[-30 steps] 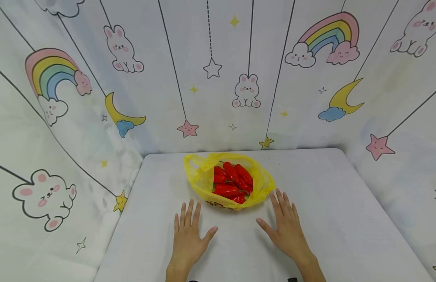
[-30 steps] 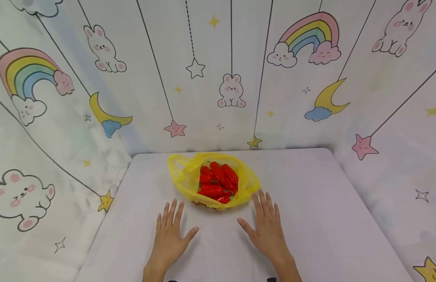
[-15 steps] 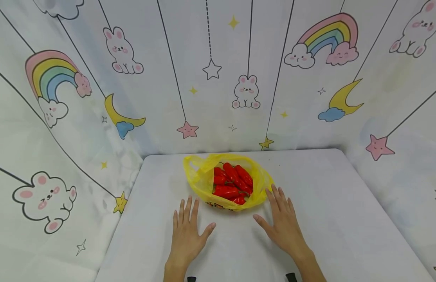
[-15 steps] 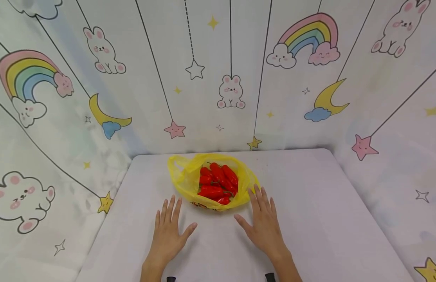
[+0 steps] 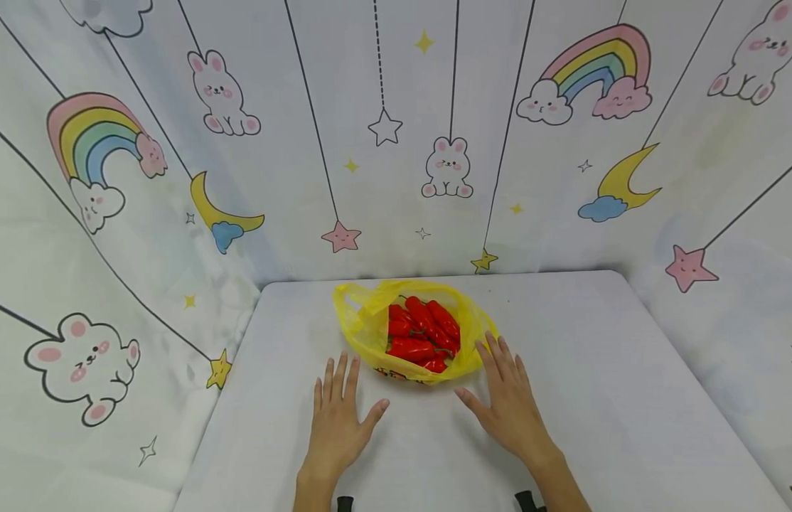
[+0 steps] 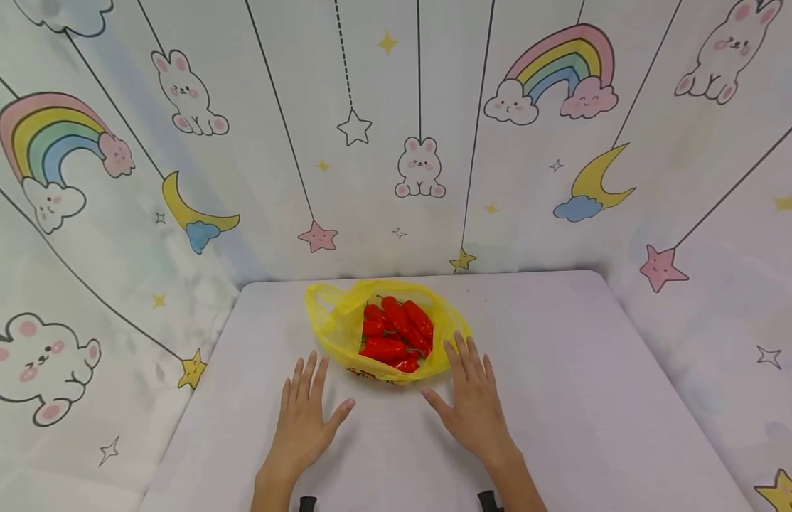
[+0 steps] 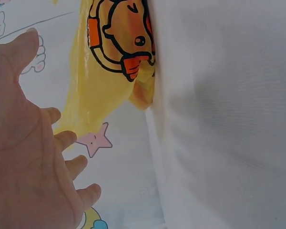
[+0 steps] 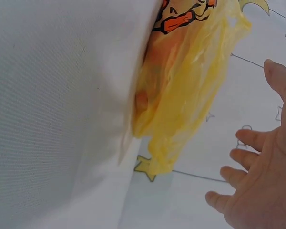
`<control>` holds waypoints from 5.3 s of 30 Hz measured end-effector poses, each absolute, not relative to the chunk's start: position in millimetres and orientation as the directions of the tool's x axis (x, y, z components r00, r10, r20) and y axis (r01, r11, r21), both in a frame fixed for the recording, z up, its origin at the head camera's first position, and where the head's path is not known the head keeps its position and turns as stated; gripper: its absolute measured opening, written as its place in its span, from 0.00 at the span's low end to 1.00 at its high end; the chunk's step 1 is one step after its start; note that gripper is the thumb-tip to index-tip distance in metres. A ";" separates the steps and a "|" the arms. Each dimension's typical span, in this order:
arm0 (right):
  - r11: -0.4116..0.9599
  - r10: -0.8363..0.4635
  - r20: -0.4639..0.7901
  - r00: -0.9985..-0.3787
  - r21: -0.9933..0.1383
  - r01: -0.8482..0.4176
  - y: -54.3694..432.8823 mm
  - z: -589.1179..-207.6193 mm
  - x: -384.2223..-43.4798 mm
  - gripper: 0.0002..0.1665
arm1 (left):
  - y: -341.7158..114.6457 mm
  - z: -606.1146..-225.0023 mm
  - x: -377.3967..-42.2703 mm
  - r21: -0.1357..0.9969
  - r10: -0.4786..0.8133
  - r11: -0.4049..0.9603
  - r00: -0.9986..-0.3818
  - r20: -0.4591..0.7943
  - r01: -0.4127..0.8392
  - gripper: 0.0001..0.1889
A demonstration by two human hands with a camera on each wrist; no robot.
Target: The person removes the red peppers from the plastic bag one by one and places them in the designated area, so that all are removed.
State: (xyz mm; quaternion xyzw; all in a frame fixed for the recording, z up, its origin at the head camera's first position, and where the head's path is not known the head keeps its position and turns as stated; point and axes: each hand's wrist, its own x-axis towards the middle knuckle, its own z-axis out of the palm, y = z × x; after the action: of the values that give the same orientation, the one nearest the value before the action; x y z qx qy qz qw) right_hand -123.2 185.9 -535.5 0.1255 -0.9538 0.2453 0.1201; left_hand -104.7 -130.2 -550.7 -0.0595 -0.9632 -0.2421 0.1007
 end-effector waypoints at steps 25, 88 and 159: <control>0.833 -0.219 0.333 -0.917 -0.426 -0.354 174.0 -533.8 -132.9 0.54 | -134.4 -551.4 -113.6 0.504 0.060 0.843 -0.963 0.262 0.189 0.50; 0.794 -0.261 0.386 -0.885 -0.436 -0.424 148.8 -538.1 -161.2 0.42 | -144.2 -543.9 -150.2 0.832 0.024 0.550 -0.997 0.069 0.071 0.46; 0.813 -0.273 0.327 -0.905 -0.424 -0.399 120.6 -564.8 -206.7 0.29 | -125.2 -561.3 -196.2 0.893 -0.250 0.431 -0.933 0.258 0.132 0.20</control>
State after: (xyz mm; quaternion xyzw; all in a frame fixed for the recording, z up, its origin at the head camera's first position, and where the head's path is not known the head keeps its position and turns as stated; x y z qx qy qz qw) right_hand -206.7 120.6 -564.8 0.1781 -0.9437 0.2486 0.1264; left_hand -196.2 -125.2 -561.3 0.0359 -0.8265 -0.5324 0.1795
